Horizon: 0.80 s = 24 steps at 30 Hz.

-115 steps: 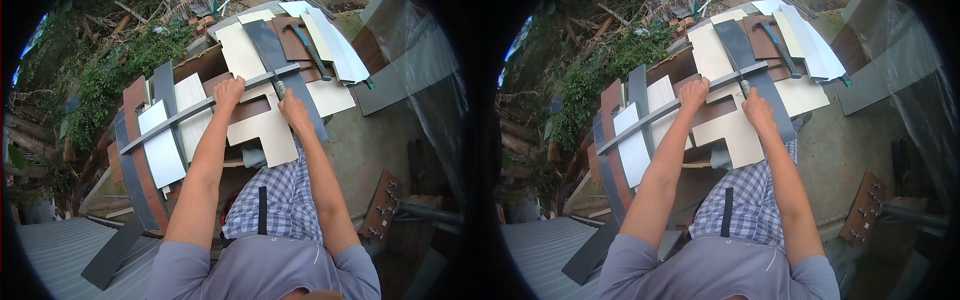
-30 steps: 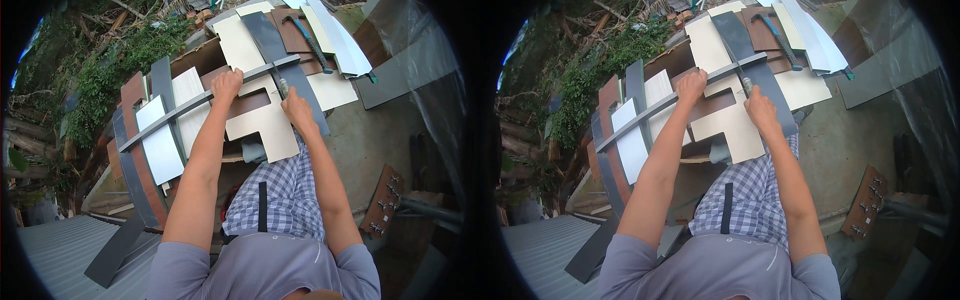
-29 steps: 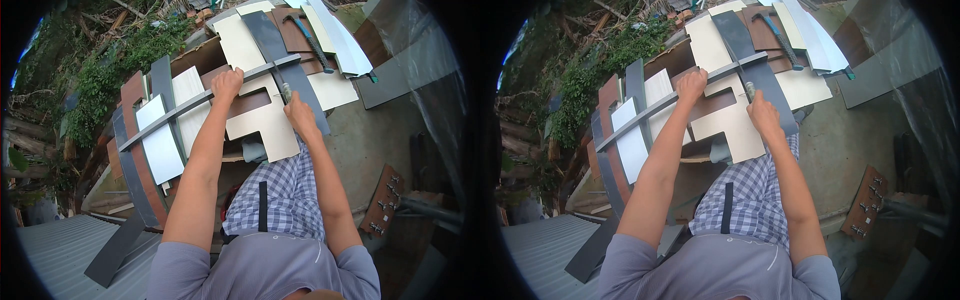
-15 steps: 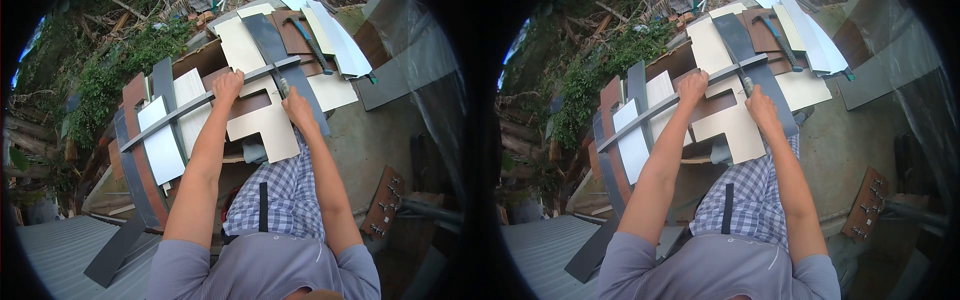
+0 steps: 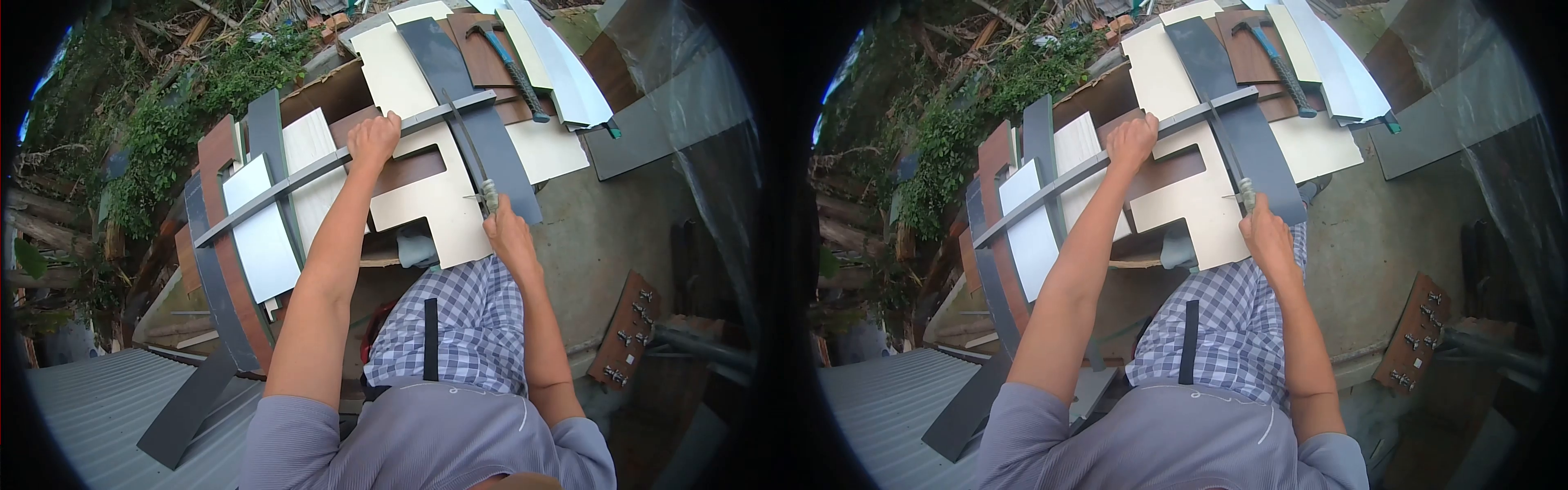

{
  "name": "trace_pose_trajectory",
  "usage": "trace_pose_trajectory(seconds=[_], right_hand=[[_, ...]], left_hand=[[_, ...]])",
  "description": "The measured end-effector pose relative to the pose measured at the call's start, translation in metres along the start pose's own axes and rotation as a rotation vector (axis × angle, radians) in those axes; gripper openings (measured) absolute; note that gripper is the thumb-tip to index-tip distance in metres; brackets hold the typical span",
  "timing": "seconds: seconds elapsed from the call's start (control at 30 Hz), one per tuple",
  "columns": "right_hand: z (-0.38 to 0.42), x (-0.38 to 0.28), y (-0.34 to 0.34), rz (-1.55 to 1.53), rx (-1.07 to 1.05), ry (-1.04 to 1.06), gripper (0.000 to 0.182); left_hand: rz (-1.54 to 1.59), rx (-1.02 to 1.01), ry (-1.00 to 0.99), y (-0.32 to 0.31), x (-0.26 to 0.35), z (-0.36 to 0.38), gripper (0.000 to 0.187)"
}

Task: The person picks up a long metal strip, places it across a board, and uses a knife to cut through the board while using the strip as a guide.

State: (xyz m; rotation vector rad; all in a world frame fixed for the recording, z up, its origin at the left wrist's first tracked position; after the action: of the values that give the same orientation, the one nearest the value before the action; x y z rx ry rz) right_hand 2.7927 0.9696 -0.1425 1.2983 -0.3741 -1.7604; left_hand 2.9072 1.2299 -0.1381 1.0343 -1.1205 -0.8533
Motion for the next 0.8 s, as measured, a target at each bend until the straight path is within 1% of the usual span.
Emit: trace_pose_trajectory(seconds=[0.1, 0.23, 0.37, 0.47, 0.57, 0.63, 0.8], right_hand=[[-0.02, -0.008, 0.007, 0.024, 0.008, 0.039, 0.029], [-0.07, -0.035, 0.013, 0.057, 0.067, 0.094, 0.027], [-0.078, -0.045, 0.015, 0.042, 0.095, 0.104, 0.024], [-0.062, -0.034, 0.011, 0.059, 0.056, 0.089, 0.025], [-0.02, -0.019, 0.007, 0.063, 0.004, 0.017, 0.027], [-0.002, -0.003, -0.002, 0.047, -0.006, 0.01, 0.028], [-0.001, -0.005, 0.0, 0.027, -0.016, 0.015, 0.031]], left_hand=[[-0.008, 0.012, -0.002, 0.0, -0.001, -0.001, 0.054], [-0.012, 0.007, 0.0, 0.0, 0.0, -0.001, 0.054], [-0.033, 0.044, 0.005, 0.0, 0.0, -0.002, 0.052], [-0.035, 0.045, 0.002, 0.0, -0.002, -0.003, 0.052], [-0.008, 0.015, -0.019, 0.0, 0.001, -0.001, 0.055], [-0.02, 0.032, -0.017, 0.0, 0.0, -0.001, 0.054], [-0.025, 0.025, -0.01, 0.0, -0.001, -0.003, 0.054]])
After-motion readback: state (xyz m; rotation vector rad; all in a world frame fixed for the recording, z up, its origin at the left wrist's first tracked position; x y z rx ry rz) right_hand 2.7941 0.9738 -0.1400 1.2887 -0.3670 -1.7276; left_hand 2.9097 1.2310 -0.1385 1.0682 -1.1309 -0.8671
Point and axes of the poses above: each hand's wrist, its own z-axis away from the middle knuckle, its own y-axis out of the back of the hand, x = y × z, the point moved 6 cm from there along -z, towards the middle knuckle, and after that the axes turned 12 degrees about -x, right-handed, at the moved point
